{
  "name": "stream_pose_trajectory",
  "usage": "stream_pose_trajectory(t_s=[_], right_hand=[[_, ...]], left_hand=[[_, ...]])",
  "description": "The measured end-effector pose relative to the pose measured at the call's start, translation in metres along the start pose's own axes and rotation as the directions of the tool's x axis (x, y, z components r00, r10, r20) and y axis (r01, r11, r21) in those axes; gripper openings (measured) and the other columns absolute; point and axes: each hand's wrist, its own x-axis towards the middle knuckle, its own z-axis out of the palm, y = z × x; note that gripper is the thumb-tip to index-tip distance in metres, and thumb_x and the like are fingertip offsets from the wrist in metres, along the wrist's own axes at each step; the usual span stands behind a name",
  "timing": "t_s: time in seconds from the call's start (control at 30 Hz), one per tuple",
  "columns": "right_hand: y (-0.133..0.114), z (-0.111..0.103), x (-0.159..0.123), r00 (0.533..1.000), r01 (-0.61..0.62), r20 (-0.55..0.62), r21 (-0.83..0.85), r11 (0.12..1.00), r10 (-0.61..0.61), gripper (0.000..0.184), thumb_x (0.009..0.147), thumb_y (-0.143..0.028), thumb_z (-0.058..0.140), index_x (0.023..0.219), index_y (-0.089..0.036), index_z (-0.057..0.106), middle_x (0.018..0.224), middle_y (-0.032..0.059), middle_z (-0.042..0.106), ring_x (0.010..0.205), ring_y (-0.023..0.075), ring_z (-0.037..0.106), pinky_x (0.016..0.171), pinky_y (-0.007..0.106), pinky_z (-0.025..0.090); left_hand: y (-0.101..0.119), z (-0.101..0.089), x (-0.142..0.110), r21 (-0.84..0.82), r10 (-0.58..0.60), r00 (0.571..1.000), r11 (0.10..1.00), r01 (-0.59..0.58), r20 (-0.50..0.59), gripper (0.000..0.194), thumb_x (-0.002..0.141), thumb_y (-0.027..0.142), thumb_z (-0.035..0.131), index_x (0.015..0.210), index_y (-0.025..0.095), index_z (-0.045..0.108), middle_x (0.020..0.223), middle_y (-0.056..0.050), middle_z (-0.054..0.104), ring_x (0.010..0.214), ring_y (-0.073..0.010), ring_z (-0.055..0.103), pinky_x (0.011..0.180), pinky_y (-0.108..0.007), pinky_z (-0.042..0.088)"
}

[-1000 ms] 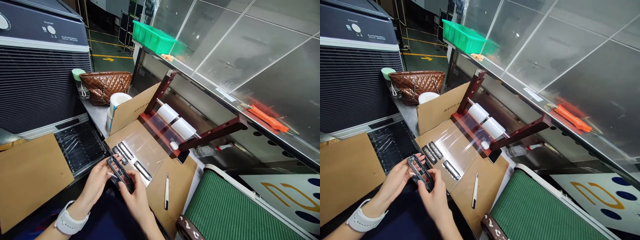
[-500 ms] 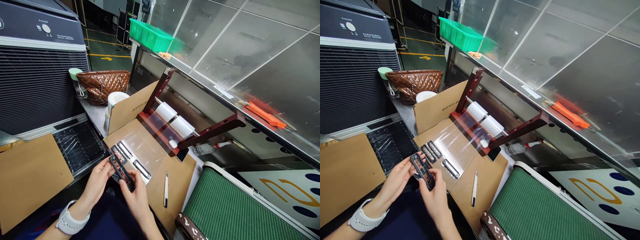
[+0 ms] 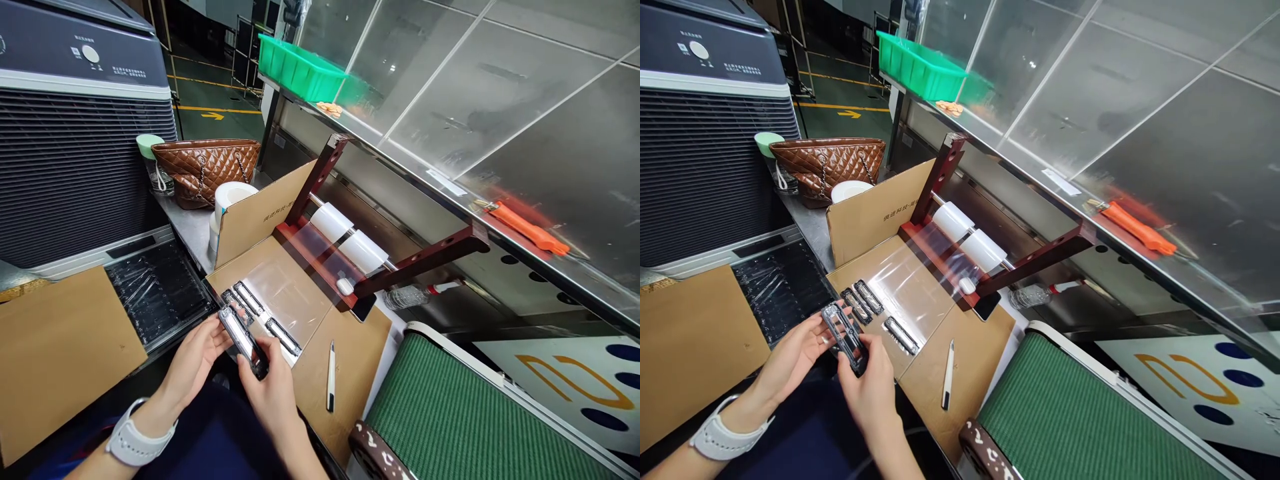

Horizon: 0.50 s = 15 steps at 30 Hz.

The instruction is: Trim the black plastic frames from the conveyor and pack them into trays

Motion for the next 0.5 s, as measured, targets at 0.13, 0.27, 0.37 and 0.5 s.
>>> stream_pose_trajectory(t_s=[0.13, 0.27, 0.37, 0.5], right_hand=[[0.0, 0.0, -0.001, 1.0, 0.021, -0.015, -0.04, 0.999, -0.022, 0.022, 0.079, -0.024, 0.062, 0.099, -0.02, 0.056, 0.084, 0.0034, 0.065, 0.073, 0.0166, 0.062, 0.069, 0.029, 0.052], [-0.001, 0.002, -0.002, 1.0, 0.019, -0.014, -0.076, 0.997, -0.02, 0.022, 0.079, -0.025, 0.063, 0.098, -0.019, 0.057, 0.086, 0.0043, 0.065, 0.075, 0.0179, 0.063, 0.07, 0.031, 0.052], [0.0, 0.001, -0.004, 1.0, 0.024, -0.005, -0.082, 0.996, -0.024, 0.023, 0.079, -0.025, 0.063, 0.1, -0.018, 0.058, 0.086, 0.0043, 0.065, 0.077, 0.0187, 0.063, 0.072, 0.031, 0.052], [0.008, -0.006, -0.011, 1.0, 0.003, -0.008, -0.052, 0.999, -0.004, 0.032, 0.074, -0.028, 0.071, 0.103, -0.02, 0.06, 0.089, 0.0039, 0.064, 0.08, 0.0196, 0.061, 0.075, 0.033, 0.05]], left_hand=[[0.002, 0.001, 0.0, -0.031, -0.041, 0.999, 0.999, 0.041, 0.003, 0.037, 0.083, 0.029, 0.061, 0.118, 0.016, 0.064, 0.112, -0.011, 0.071, 0.1, -0.0232, 0.066, 0.083, -0.032, 0.054], [0.002, 0.002, -0.002, -0.031, -0.037, 0.999, 0.999, 0.037, -0.005, 0.037, 0.083, 0.03, 0.062, 0.117, 0.016, 0.064, 0.111, -0.011, 0.071, 0.104, -0.0238, 0.065, 0.085, -0.034, 0.055], [0.002, 0.002, -0.003, 0.017, -0.005, 1.0, 1.0, 0.005, 0.009, 0.038, 0.083, 0.035, 0.065, 0.116, 0.016, 0.065, 0.11, -0.01, 0.072, 0.105, -0.0236, 0.065, 0.086, -0.033, 0.054], [0.007, 0.0, -0.002, 0.047, 0.023, 1.0, 0.999, -0.024, 0.015, 0.037, 0.085, 0.037, 0.064, 0.115, 0.016, 0.066, 0.115, -0.01, 0.07, 0.104, -0.0224, 0.065, 0.085, -0.031, 0.055]])
